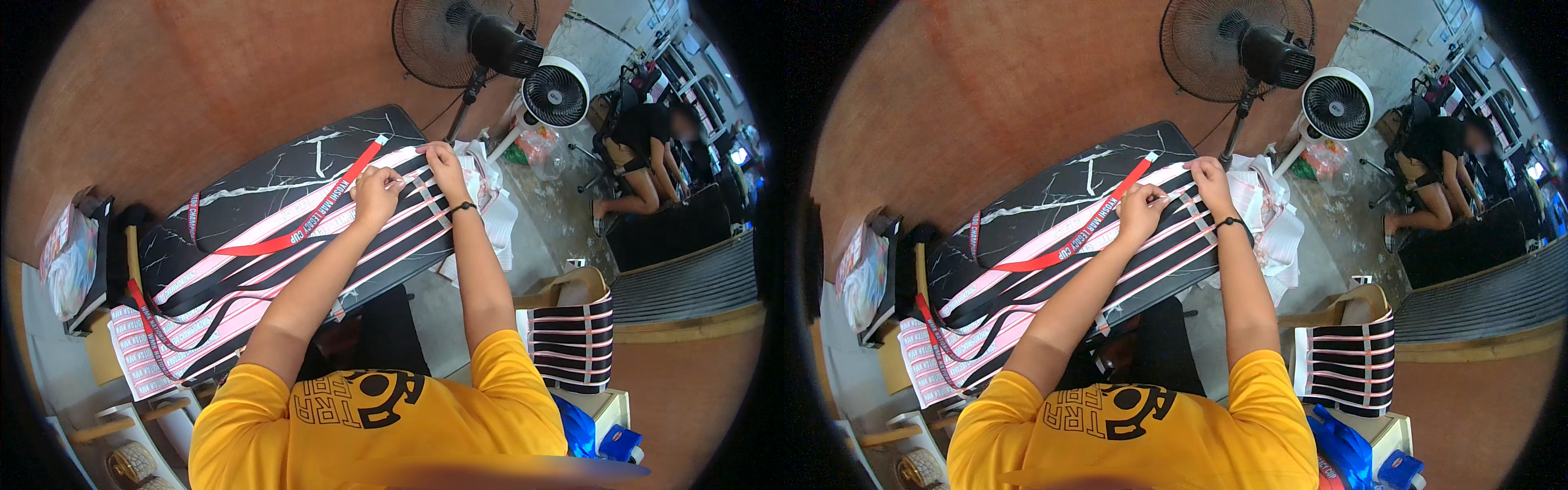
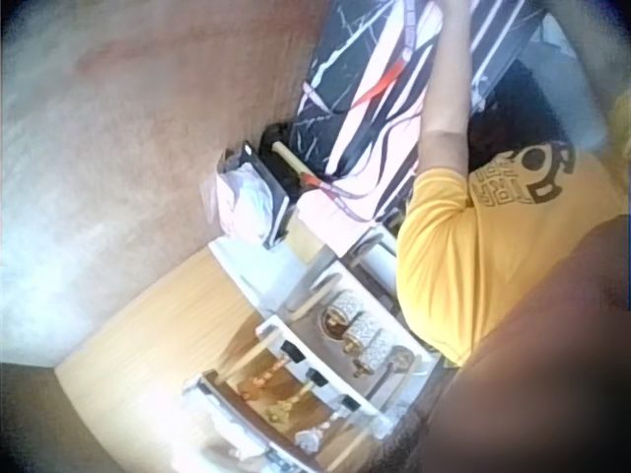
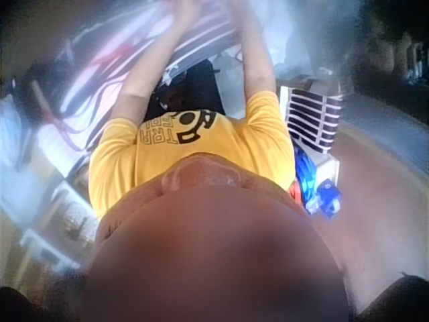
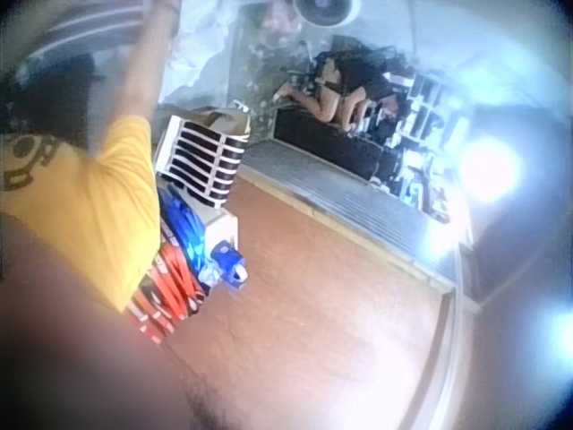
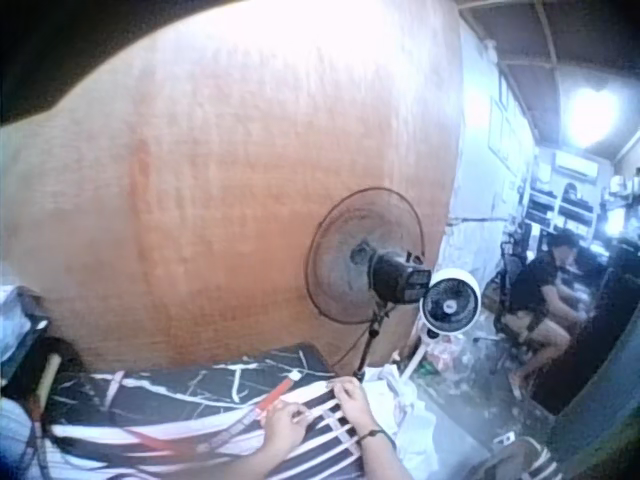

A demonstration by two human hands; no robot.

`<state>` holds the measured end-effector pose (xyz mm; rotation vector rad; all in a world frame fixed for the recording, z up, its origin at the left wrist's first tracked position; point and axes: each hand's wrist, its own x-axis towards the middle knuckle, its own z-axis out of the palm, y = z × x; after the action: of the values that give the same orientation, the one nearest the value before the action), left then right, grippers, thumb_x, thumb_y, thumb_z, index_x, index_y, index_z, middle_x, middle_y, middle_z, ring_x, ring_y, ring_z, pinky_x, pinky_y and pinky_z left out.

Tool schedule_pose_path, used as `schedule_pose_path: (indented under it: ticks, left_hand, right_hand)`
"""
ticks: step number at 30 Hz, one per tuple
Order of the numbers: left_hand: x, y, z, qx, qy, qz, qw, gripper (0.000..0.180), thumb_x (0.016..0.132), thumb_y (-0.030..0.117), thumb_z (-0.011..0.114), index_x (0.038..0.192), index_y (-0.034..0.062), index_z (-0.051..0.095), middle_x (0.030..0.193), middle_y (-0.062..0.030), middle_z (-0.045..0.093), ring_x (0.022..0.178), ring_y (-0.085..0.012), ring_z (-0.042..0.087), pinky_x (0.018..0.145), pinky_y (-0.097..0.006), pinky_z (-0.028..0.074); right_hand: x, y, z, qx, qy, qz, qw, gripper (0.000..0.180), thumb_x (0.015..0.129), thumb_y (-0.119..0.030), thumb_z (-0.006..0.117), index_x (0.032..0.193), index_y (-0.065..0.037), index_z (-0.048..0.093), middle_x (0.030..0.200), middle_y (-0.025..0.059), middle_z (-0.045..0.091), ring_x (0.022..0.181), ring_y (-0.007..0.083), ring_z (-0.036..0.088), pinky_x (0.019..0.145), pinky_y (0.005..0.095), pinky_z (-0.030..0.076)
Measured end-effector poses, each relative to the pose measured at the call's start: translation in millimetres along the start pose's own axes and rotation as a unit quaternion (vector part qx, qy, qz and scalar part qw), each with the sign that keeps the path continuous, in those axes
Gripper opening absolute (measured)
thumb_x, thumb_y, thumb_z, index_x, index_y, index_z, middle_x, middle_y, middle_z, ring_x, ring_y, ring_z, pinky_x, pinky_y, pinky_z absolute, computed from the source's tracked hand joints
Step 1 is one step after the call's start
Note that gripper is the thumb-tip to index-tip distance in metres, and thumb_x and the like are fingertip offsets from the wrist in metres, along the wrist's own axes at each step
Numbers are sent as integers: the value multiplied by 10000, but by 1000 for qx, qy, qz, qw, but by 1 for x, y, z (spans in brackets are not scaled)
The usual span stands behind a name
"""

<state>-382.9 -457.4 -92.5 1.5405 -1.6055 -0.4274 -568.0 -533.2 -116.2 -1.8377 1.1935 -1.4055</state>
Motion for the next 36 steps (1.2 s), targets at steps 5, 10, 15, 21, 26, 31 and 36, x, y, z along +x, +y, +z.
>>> schedule_pose_path:
  ticks: [5,10,15,21,26,31,36]
  left_hand:
    - [2,1,-1,-36,-27,0,999,128,732,196,806,822,146,729,838,-25,605,866,-217,585,773,-423,402]
    - [-20,23,-7,-10,-63,84,994,128,713,147,803,751,108,687,857,-47,609,935,-264,565,826,-427,377]
    - [-44,26,-25,-16,-55,97,994,121,735,144,782,741,101,670,801,-51,599,858,-263,579,791,-424,384]
    - [-37,22,-21,-36,-15,35,999,113,774,163,764,783,91,678,791,-57,603,812,-246,593,746,-414,404]
    - [-41,23,-21,-66,-28,37,997,146,753,173,785,776,79,676,774,-68,605,812,-253,602,737,-425,415]
    - [-70,37,-29,-67,-56,91,992,162,725,151,798,732,70,658,757,-75,600,792,-290,595,715,-419,411]
    - [-91,41,-50,-76,-105,60,990,149,744,141,785,741,79,649,776,-70,617,818,-296,596,750,-430,395]
  right_hand:
    - [-19,-3,-9,-178,-25,-42,983,179,847,-214,715,858,-35,720,1057,127,636,1049,308,581,928,380,445]
    - [-17,9,10,-252,15,-22,967,182,811,-178,732,825,-2,687,932,154,642,916,345,609,817,419,476]
    - [-8,12,4,-215,4,4,977,185,873,-185,687,886,0,694,891,156,644,883,314,626,793,390,485]
    - [-22,0,-27,-92,-52,-29,994,192,934,-196,635,1014,-40,714,1143,124,640,1165,287,555,1010,361,412]
    - [-40,-8,-27,-208,-70,4,976,167,803,-170,746,839,-18,684,1152,167,624,1158,363,545,1002,418,421]
    - [-35,-3,-10,-241,-38,5,970,171,777,-160,763,834,-16,689,1104,166,633,1055,356,588,931,427,457]
    - [-32,2,-6,-234,14,-12,972,179,747,-173,779,802,-22,698,1003,146,663,977,361,617,874,435,482]
